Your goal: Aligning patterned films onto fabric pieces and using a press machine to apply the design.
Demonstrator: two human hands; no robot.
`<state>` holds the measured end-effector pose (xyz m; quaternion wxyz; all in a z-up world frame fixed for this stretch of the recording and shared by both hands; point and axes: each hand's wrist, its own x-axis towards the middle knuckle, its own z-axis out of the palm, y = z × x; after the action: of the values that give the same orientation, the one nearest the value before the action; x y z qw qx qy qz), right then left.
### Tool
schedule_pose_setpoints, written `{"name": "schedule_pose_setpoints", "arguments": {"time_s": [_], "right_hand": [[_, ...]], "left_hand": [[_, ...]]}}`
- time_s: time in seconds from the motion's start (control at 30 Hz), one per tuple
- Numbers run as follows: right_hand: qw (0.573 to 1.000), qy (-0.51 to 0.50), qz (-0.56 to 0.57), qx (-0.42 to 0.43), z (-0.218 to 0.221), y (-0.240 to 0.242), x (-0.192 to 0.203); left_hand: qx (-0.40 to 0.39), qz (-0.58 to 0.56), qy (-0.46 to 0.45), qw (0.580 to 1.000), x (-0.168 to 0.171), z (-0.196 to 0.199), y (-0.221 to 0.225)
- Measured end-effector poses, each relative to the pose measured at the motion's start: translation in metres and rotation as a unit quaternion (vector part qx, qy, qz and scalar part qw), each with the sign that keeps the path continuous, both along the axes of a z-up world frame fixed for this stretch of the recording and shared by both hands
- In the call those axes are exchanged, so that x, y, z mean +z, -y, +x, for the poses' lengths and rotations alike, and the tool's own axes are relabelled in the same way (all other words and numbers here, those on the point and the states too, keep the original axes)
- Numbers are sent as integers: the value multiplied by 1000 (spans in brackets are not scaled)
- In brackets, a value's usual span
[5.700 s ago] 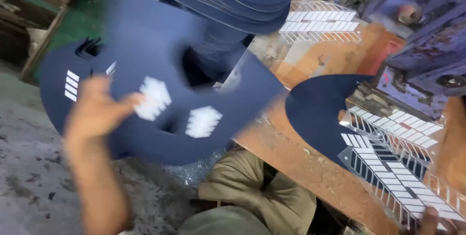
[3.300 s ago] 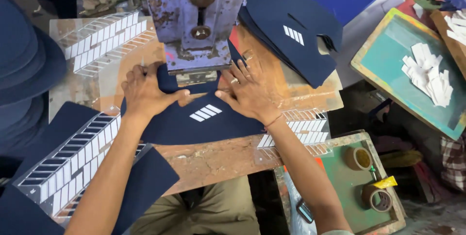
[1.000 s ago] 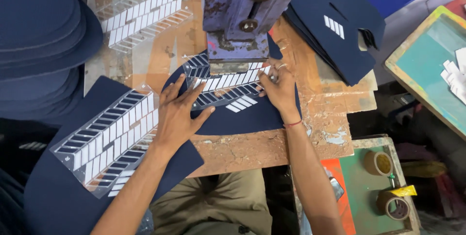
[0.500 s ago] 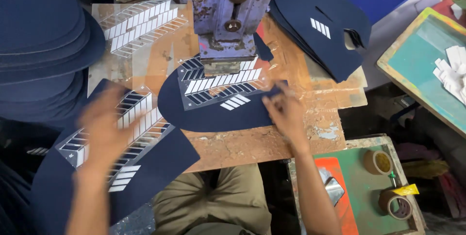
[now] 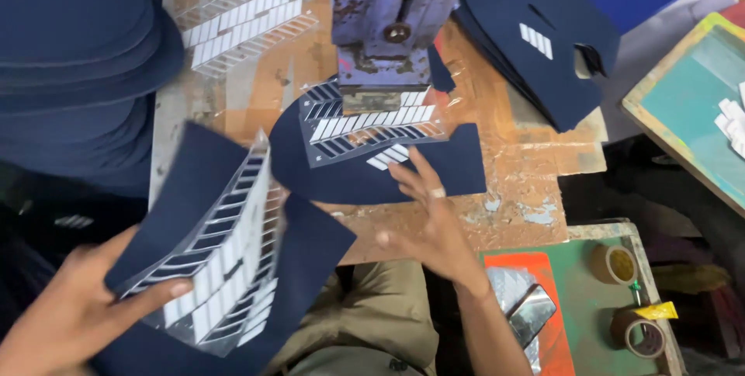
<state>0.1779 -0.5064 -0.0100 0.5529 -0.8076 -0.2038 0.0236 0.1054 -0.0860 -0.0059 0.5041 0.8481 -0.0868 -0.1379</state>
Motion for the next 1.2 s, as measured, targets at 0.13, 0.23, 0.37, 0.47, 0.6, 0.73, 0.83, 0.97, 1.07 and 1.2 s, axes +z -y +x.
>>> {"name": "schedule_pose_setpoints", "arguments": {"time_s": [0.13, 0.23, 0.37, 0.47, 0.6, 0.73, 0.83, 0.97, 1.07, 1.2], "right_hand": [[998, -23, 24, 54, 5, -9, -2], [990, -59, 108, 61, -7, -3, 1], [981, -173, 70, -49, 15, 4, -11], [989, -61, -67, -117, 34, -2, -5], [951, 113, -276, -76, 40, 11, -34], [791, 250, -547, 110, -50, -18, -49], [897, 236, -236, 291, -83, -9, -31], [993, -51, -29, 105, -78, 66, -43], [990, -12, -21, -136, -51, 117, -26], [943, 47, 8, -330, -13, 174, -54]], "left_hand": [[16, 188, -218, 957, 59, 23, 38], [-150, -28, -42, 987, 46, 31, 52], [-90, 32, -24, 995, -27, 100, 89], [-42, -25, -145, 988, -75, 143, 107], [19, -65, -226, 972, -97, 160, 115], [14, -23, -217, 976, -116, 166, 111], [-32, -41, -170, 984, -128, 170, 108], [-34, -14, -166, 985, -109, 161, 113], [-37, 16, -133, 990, -86, 158, 113], [-139, -24, 9, 990, -57, 135, 102]]}}
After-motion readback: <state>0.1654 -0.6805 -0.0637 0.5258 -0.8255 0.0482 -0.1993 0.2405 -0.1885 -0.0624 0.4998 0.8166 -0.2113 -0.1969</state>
